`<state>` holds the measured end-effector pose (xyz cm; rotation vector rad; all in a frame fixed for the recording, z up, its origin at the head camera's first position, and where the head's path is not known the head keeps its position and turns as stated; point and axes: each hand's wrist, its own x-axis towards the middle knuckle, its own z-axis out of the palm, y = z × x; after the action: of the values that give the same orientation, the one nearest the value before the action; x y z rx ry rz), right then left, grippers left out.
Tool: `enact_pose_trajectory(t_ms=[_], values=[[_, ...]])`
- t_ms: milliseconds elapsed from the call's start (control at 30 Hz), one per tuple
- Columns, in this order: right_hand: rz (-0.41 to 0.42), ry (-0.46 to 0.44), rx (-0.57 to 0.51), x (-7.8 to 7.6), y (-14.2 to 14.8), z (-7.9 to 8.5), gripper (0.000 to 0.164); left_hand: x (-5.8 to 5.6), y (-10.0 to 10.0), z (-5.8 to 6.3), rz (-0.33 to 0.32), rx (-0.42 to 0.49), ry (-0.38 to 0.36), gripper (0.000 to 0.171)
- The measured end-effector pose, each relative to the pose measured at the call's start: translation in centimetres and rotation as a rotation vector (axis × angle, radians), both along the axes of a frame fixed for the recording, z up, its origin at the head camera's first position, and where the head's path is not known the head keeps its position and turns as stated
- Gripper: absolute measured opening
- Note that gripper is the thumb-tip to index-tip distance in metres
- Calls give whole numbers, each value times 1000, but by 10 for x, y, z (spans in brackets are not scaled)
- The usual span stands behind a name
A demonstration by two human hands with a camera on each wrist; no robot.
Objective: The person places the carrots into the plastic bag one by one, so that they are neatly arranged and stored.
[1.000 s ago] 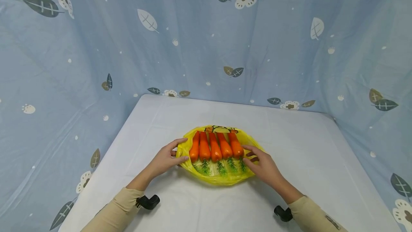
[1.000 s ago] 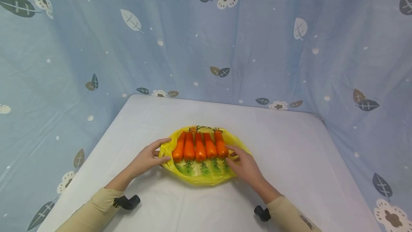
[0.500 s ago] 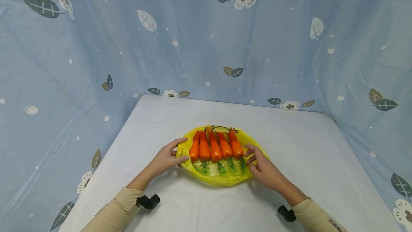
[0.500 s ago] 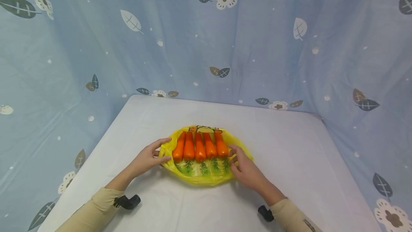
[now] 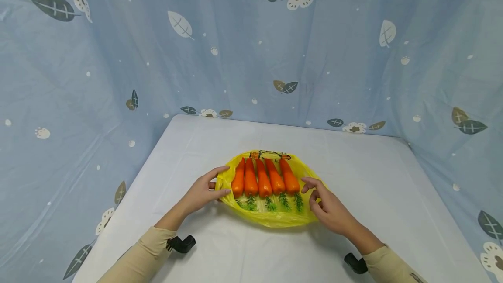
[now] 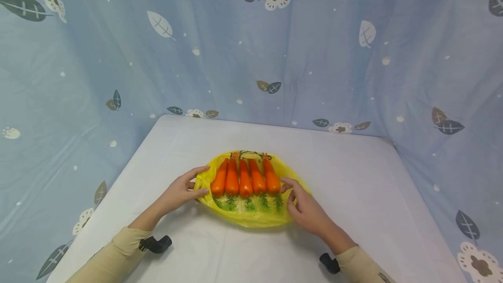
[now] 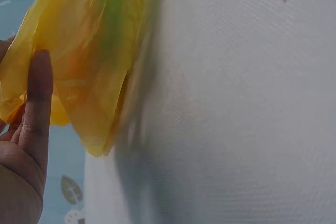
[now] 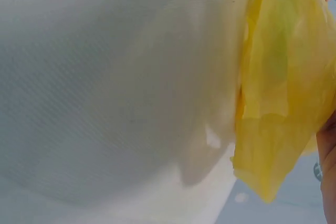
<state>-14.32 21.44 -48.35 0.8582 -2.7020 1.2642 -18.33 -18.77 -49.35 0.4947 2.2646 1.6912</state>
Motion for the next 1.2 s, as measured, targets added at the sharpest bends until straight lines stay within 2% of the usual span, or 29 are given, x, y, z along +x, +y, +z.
enact_pose_trajectory(t_ms=[100, 433, 700, 1000, 1200], values=[[18, -5, -24, 1, 1, 1, 63, 0, -1, 2, -1, -17, 8, 72], [146, -154, -104, 4, -4, -4, 69, 1, -2, 0, -33, -55, -5, 74], [239, -168, -197, 4, -7, -3, 72, 3, -5, 1, -56, -73, 2, 77], [271, -253, -261, 8, -12, 0, 75, 2, -2, 1, -49, -88, -4, 81], [264, -213, -248, 10, -14, -1, 70, 2, -1, -1, -42, -87, -2, 82]])
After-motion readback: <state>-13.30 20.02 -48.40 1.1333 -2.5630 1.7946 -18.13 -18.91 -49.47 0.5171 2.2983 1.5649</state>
